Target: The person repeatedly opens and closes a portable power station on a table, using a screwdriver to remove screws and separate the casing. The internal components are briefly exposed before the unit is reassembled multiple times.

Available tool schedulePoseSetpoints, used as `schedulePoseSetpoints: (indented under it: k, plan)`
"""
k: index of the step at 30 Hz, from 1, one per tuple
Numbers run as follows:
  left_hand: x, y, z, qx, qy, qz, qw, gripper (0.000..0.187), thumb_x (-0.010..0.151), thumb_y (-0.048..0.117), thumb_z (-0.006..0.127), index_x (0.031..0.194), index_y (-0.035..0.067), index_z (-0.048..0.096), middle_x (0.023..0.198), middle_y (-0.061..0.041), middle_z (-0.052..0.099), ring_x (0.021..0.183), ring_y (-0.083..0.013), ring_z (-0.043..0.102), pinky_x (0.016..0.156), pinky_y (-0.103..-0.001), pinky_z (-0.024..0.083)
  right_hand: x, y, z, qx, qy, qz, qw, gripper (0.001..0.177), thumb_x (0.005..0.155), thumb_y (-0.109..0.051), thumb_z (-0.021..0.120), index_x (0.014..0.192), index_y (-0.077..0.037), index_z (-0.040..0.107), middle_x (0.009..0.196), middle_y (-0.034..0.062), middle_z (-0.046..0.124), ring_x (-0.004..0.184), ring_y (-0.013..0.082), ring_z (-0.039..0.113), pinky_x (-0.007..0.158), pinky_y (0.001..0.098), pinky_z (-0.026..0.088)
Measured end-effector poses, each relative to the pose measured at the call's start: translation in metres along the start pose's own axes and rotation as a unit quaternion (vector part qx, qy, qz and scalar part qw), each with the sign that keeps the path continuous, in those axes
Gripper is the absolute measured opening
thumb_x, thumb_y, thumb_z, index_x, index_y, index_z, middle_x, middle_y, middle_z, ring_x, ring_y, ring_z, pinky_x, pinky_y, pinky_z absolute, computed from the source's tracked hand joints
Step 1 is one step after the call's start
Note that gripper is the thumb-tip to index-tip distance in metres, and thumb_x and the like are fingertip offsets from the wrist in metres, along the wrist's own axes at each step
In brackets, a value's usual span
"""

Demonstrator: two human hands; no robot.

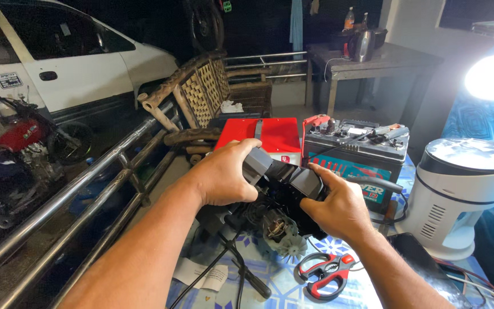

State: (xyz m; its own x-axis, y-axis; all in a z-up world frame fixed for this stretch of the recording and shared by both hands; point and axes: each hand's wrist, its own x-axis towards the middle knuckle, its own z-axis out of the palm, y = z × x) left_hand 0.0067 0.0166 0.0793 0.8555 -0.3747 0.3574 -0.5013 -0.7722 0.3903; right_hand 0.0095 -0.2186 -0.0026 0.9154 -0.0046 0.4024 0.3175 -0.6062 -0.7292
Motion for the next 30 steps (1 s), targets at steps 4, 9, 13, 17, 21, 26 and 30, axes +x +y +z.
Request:
schedulePoseSetpoints:
  k: [4, 9, 13, 17, 21, 26, 30]
  plan:
    - [0.001, -0.001, -0.002, -0.032, -0.014, -0.011, 0.999, 0.090, 0.054, 0.017, 0.079, 0.139, 0.002, 0.052, 0.122, -0.017, 0.069, 0.107, -0.0272, 0.071, 0.095, -0.033, 0.054, 0.000, 0.016, 0.005, 0.022, 0.021, -0.056, 0.998, 0.077, 0.062, -0.014, 0.078, 0.137, -0.013, 0.063, 0.110, 0.0152, 0.077, 0.093, 0.0226, 0.076, 0.086, 0.0336, 0.056]
    - [0.001, -0.002, -0.006, -0.005, -0.023, -0.007, 1.000, 0.089, 0.055, 0.017, 0.079, 0.138, 0.004, 0.053, 0.118, -0.016, 0.071, 0.106, -0.0264, 0.070, 0.094, -0.033, 0.054, -0.004, 0.026, 0.010, 0.014, 0.046, -0.130, 0.990, 0.075, 0.061, -0.012, 0.077, 0.135, -0.006, 0.063, 0.119, 0.0192, 0.074, 0.103, 0.0279, 0.074, 0.091, 0.0338, 0.054]
    - [0.002, -0.002, -0.007, -0.028, -0.037, -0.025, 0.999, 0.088, 0.054, 0.018, 0.077, 0.138, 0.005, 0.054, 0.115, -0.015, 0.073, 0.103, -0.0255, 0.073, 0.092, -0.033, 0.055, -0.007, 0.026, 0.010, 0.026, 0.050, -0.136, 0.989, 0.074, 0.059, -0.012, 0.077, 0.132, -0.005, 0.064, 0.114, 0.0192, 0.075, 0.101, 0.0277, 0.076, 0.091, 0.0342, 0.054]
    - [-0.004, 0.002, 0.001, 0.012, 0.017, -0.012, 1.000, 0.086, 0.054, 0.021, 0.080, 0.134, 0.004, 0.055, 0.118, -0.018, 0.069, 0.107, -0.0304, 0.069, 0.094, -0.035, 0.053, -0.007, 0.021, 0.010, 0.017, 0.050, -0.094, 0.994, 0.071, 0.059, -0.013, 0.078, 0.129, -0.007, 0.067, 0.108, 0.0183, 0.077, 0.096, 0.0282, 0.077, 0.087, 0.0350, 0.056]
    - [-0.027, 0.011, 0.030, 0.009, 0.083, -0.022, 0.996, 0.087, 0.056, 0.022, 0.078, 0.136, 0.003, 0.051, 0.127, -0.020, 0.061, 0.116, -0.0368, 0.062, 0.098, -0.039, 0.051, -0.011, 0.020, 0.012, 0.016, 0.047, -0.074, 0.996, 0.069, 0.059, -0.015, 0.078, 0.127, -0.008, 0.067, 0.101, 0.0174, 0.079, 0.091, 0.0270, 0.079, 0.085, 0.0337, 0.059]
    - [-0.056, 0.024, 0.077, 0.008, 0.166, -0.026, 0.986, 0.088, 0.060, 0.026, 0.081, 0.135, 0.001, 0.044, 0.133, -0.024, 0.050, 0.126, -0.0435, 0.050, 0.107, -0.046, 0.043, -0.019, 0.039, 0.016, 0.022, 0.072, -0.179, 0.981, 0.074, 0.056, -0.013, 0.082, 0.128, -0.005, 0.065, 0.111, 0.0205, 0.075, 0.098, 0.0301, 0.075, 0.084, 0.0359, 0.057]
    - [-0.069, 0.041, 0.120, 0.021, 0.245, 0.007, 0.969, 0.087, 0.063, 0.026, 0.082, 0.136, 0.000, 0.041, 0.136, -0.028, 0.042, 0.133, -0.0499, 0.041, 0.113, -0.056, 0.034, -0.019, 0.059, 0.013, 0.063, 0.013, -0.159, 0.985, 0.080, 0.054, -0.008, 0.084, 0.131, -0.008, 0.063, 0.105, 0.0151, 0.077, 0.095, 0.0219, 0.076, 0.087, 0.0342, 0.057]
